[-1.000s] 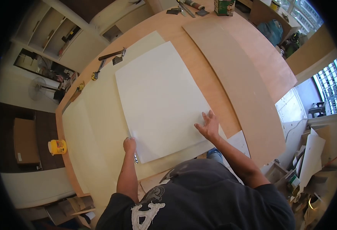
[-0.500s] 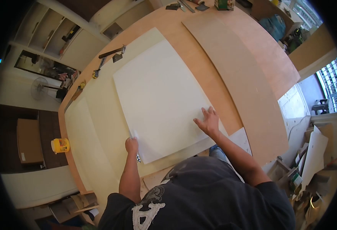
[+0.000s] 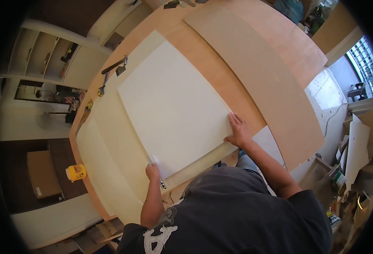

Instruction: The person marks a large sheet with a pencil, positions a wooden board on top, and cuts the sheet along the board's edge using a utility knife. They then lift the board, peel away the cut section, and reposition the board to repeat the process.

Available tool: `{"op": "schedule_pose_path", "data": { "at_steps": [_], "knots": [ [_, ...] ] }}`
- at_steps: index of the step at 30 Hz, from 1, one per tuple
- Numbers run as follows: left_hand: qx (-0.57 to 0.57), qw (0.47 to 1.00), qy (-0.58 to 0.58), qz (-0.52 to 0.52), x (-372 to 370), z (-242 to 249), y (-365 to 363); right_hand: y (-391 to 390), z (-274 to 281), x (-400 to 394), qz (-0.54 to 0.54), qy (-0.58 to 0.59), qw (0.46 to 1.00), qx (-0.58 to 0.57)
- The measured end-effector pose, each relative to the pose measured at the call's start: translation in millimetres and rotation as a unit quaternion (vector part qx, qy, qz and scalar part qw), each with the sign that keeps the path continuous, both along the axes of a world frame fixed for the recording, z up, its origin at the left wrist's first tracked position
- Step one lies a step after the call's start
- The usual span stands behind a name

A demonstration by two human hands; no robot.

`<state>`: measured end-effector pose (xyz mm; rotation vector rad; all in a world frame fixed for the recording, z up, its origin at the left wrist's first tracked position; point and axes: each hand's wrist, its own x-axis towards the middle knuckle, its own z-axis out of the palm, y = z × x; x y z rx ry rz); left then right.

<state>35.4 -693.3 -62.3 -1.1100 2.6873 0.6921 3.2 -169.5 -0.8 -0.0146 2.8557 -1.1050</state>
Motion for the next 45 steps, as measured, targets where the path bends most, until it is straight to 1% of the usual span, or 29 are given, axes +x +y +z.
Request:
{"op": "schedule_pose_path", "data": {
  "at_steps": [2,5,8,11,14,17,20,22,28,32,34,36,38,40,42,44,45],
  "knots": [
    [0.047,0.996,-0.026,0.069,-9.2,40.6,36.2,7.9,0.8,1.3,0.028,0.006,1.000,0.011],
    [0.049,0.994,-0.030,0.091,-14.7,55.8,53.1,17.8,-0.1,-0.5,0.068,0.014,0.997,0.026],
    [-0.035,0.999,-0.035,0.001,-11.2,21.8,23.0,17.2,-5.9,-1.4,0.072,0.039,0.996,0.028],
    [-0.070,0.997,-0.021,-0.023,-10.4,29.3,33.2,14.5,-4.6,-1.7,0.068,0.036,0.996,0.036],
    [-0.048,0.998,-0.031,0.018,-8.3,25.9,35.4,14.7,-1.0,-5.5,0.079,0.037,0.995,0.047],
    [-0.103,0.994,-0.035,-0.020,-5.7,54.2,60.0,16.6,-2.5,-10.9,0.101,0.048,0.992,0.057],
    [-0.070,0.997,-0.022,-0.008,-4.5,59.0,62.5,16.4,-1.1,-13.5,0.122,0.055,0.988,0.076],
    [-0.069,0.998,-0.007,-0.001,-3.3,55.9,62.9,17.2,0.0,-19.0,0.141,0.047,0.984,0.095],
    [-0.055,0.998,0.009,-0.013,-5.7,57.3,63.8,13.9,5.0,-28.9,0.139,0.037,0.980,0.134],
    [-0.036,0.999,0.003,-0.029,-4.2,59.0,55.6,13.8,-3.9,-29.0,0.138,0.038,0.978,0.154],
    [-0.060,0.997,0.003,-0.042,-1.9,46.4,42.3,19.0,-8.4,-27.5,0.135,0.040,0.978,0.157],
    [-0.056,0.998,-0.037,-0.018,-4.0,43.0,19.3,19.4,-15.0,-27.2,0.137,0.039,0.979,0.149],
    [-0.089,0.996,-0.016,0.025,-7.4,43.5,-12.5,20.8,-19.2,-25.7,0.144,0.057,0.977,0.144],
    [-0.088,0.994,-0.023,0.063,-17.6,61.9,-40.1,19.0,-17.2,-27.3,0.150,0.063,0.976,0.147],
    [-0.107,0.989,-0.041,0.094,-28.1,61.1,-72.7,13.9,-9.3,-27.2,0.159,0.065,0.974,0.145],
    [-0.094,0.991,-0.055,0.072,-30.2,75.9,-87.4,14.3,-9.2,-28.4,0.165,0.067,0.974,0.136],
    [-0.115,0.990,-0.031,0.074,-32.5,89.8,-83.2,12.6,-6.8,-28.1,0.167,0.065,0.973,0.144]
  ]
}}
